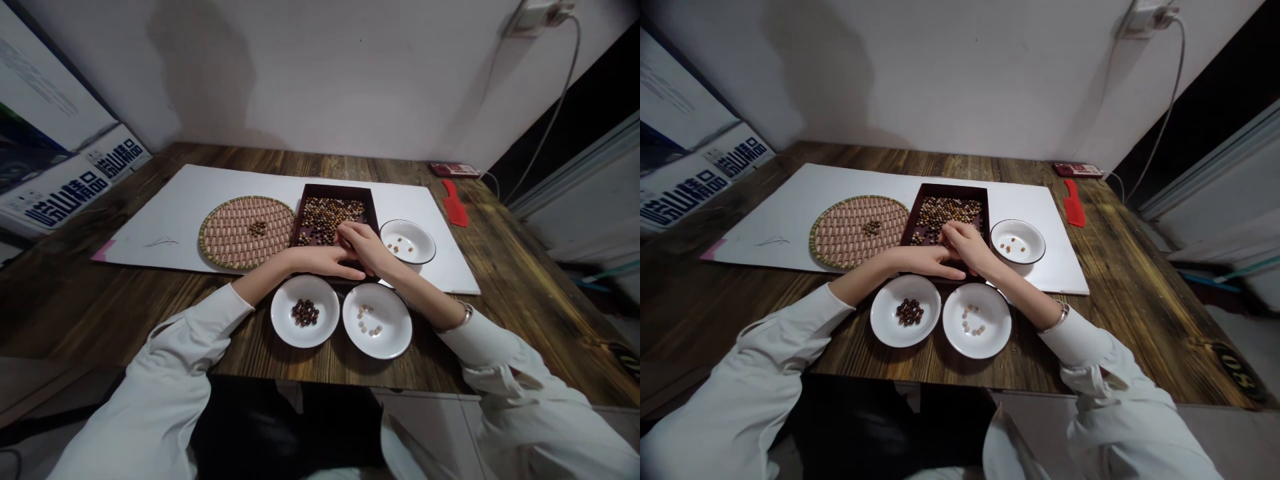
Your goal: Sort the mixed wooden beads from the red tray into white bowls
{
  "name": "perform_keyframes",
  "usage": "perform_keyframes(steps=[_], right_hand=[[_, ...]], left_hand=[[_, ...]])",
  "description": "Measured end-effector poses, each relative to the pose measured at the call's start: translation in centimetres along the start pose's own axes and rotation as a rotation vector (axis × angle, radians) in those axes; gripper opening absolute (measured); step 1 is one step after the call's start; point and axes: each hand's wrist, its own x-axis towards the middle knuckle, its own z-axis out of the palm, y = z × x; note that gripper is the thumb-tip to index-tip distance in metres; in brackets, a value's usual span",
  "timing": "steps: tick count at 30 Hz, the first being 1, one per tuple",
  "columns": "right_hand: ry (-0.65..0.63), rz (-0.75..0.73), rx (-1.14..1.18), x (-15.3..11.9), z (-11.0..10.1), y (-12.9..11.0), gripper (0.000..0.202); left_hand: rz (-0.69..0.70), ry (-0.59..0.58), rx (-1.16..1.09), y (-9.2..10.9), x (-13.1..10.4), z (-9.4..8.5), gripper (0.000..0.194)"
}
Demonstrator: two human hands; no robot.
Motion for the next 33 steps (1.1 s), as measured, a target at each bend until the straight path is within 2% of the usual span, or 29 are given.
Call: perform_keyframes(steps=[12, 17, 27, 33], right_hand=[[0.007, -0.05, -0.045, 0.08, 0.17, 0.01, 0.027], [-0.001, -0.048, -0.048, 0.04, 0.23, -0.17, 0.027], [0.014, -0.069, -0.058, 0.05, 0.26, 0.04, 0.026], [0.028, -0.062, -0.075, 0.06, 0.25, -0.17, 0.023]], left_hand=[[-0.016, 0.024, -0.13, -0.56, 0.32, 0.15, 0.03], [-0.043, 0.021, -0.134, -0.86, 0.37, 0.11, 0.029], [0.001, 0.009, -0.185, -0.27, 0.38, 0.11, 0.025], [0.012, 0.012, -0.18, -0.63, 0.34, 0.09, 0.027]])
